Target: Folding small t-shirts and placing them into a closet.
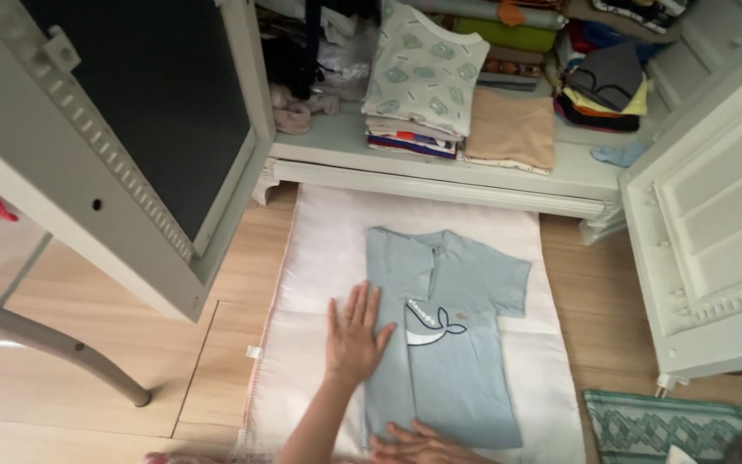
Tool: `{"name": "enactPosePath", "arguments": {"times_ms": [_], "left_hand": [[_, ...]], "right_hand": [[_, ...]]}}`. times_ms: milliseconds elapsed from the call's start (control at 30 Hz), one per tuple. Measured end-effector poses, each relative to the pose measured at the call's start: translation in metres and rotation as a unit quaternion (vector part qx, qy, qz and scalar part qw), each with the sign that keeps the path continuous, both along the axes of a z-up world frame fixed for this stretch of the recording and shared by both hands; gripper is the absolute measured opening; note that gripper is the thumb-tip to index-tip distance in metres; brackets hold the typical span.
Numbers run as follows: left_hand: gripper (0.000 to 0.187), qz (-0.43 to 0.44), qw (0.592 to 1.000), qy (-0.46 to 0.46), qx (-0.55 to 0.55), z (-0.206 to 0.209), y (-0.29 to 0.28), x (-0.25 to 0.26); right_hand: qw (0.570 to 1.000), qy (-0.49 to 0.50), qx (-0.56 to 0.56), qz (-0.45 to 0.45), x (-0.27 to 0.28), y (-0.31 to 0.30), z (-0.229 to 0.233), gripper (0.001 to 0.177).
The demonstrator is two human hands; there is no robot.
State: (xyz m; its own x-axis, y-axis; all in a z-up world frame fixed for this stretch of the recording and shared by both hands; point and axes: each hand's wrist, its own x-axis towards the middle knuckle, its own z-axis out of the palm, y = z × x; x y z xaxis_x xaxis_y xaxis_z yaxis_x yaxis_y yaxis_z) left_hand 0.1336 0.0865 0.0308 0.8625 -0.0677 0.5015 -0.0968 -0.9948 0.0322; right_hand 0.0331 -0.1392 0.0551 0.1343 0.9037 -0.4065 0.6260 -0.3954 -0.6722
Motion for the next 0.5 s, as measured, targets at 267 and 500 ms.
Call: {"name": "enactPosePath", "arguments": {"times_ms": [267,500], "left_hand": [[0.059,-0.026,0.99,0.126,0.06,0.04,-0.089,-0.021],[0.046,-0.23,0.889,0.367,-0.147,0.041,-0.231,-0.092]], "right_hand": [[0.768,0.053,0.239,-0.591,0.103,-0.067,0.003,0.025],[0.546,-0.217,-0.017,-0.809,0.239,-0.166,-0.046,0.069]]}}
